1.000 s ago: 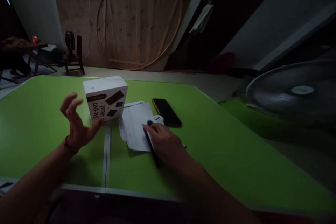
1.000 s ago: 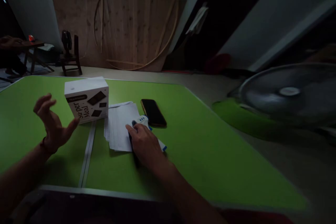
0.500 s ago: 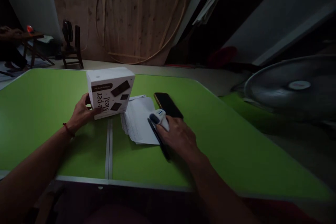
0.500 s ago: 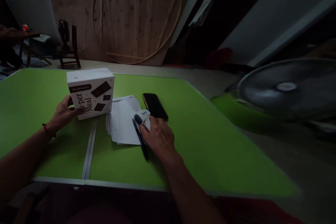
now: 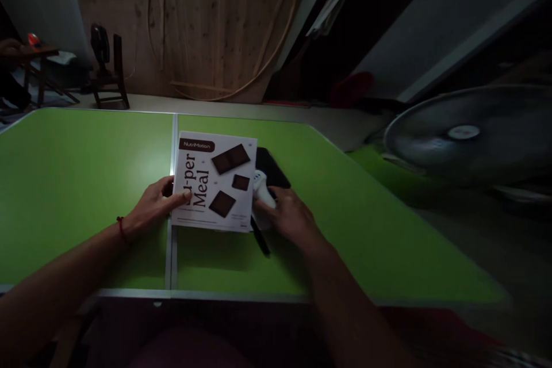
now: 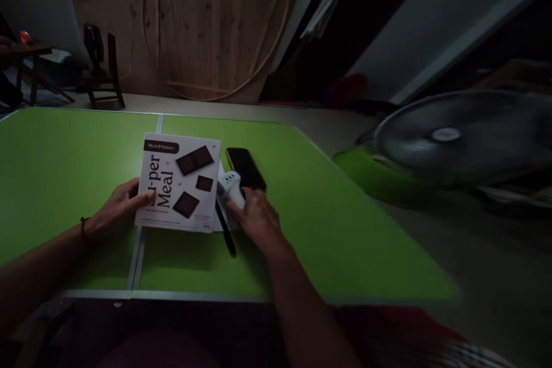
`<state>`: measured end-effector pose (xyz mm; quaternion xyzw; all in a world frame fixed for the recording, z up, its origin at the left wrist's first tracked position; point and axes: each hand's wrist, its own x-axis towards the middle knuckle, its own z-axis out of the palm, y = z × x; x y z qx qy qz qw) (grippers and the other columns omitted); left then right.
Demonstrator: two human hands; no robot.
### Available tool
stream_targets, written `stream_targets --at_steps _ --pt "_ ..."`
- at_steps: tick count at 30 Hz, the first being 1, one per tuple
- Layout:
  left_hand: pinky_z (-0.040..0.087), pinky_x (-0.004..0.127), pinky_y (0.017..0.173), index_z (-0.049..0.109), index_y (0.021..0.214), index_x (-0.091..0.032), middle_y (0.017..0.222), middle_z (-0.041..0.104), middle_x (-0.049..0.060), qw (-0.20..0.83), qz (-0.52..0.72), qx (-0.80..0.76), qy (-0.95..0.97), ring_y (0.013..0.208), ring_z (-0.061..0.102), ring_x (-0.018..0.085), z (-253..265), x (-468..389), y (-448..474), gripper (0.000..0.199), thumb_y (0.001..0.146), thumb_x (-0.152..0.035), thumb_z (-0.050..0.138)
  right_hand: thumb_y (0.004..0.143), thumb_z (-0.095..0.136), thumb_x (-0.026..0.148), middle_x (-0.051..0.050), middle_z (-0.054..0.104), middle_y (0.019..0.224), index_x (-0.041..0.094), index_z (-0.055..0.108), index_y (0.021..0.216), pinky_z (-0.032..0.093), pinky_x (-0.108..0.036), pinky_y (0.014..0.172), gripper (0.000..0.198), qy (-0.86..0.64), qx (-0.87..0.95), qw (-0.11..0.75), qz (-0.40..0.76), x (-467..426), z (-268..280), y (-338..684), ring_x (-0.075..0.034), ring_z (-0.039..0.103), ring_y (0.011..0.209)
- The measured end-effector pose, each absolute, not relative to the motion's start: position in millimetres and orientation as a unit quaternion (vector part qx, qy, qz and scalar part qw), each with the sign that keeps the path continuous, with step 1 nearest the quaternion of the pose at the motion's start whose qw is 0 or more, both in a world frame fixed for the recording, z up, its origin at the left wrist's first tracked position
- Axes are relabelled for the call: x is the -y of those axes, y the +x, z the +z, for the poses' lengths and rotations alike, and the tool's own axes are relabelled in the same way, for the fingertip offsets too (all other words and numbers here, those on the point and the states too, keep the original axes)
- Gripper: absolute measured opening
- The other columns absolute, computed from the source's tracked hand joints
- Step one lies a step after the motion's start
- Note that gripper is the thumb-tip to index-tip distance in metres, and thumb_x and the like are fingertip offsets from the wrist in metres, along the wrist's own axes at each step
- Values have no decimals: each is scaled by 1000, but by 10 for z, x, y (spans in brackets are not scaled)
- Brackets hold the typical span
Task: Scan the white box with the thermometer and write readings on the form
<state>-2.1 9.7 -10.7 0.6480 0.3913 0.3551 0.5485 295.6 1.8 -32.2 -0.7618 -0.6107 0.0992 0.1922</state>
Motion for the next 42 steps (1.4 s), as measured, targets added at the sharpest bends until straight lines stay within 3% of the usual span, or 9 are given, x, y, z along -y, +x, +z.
stream_targets --at_steps 3,5,8,11,15,20,42 --pt "62 50 83 51 132 -11 128 65 21 557 336 -400 646 104 70 32 -126 -113 -32 72 82 -59 70 75 69 46 -15 72 101 18 69 105 50 -39 68 41 -736 523 400 158 105 -173 2936 -31 66 90" --pt "62 50 85 50 133 -12 129 65 20 560 329 -399 647 105 70 32 -130 -122 -42 73 81 -59 71 76 69 51 -9 71 90 21 68 102 50 -35 61 39 -659 476 529 246 238 -18 2850 -24 65 76" --pt "62 50 86 53 130 -13 128 65 19 562 332 -386 652 105 70 31 -133 -132 -50 67 83 -57 70 74 69 48 -3 67 79 22 68 92 48 -30 53 32 -497 436 617 427 429 205 2617 -16 58 61" --pt "62 49 86 55 128 -14 128 66 19 562 336 -385 650 105 70 31 -131 -135 -51 62 85 -55 71 71 70 49 -3 67 80 20 69 93 46 -26 47 36 -394 413 628 529 513 302 2350 -13 55 57" --pt "62 48 86 53 128 -12 128 65 18 555 340 -390 652 106 69 30 -121 -129 -49 65 83 -55 73 72 72 47 -3 66 76 18 68 86 47 -24 46 33 -385 390 609 574 474 229 2133 -11 55 56" --pt "62 48 85 54 124 -10 127 65 20 563 337 -382 650 107 68 31 -110 -119 -38 63 82 -54 72 71 73 48 0 62 66 19 67 81 46 -23 44 32 -402 380 606 572 430 151 2082 -11 53 53" --pt "62 51 86 52 124 -11 131 62 21 561 333 -376 658 111 67 33 -65 -117 -29 64 81 -54 73 67 76 51 1 61 65 18 66 79 45 -24 45 36 -414 382 613 554 456 165 2037 -11 54 53"
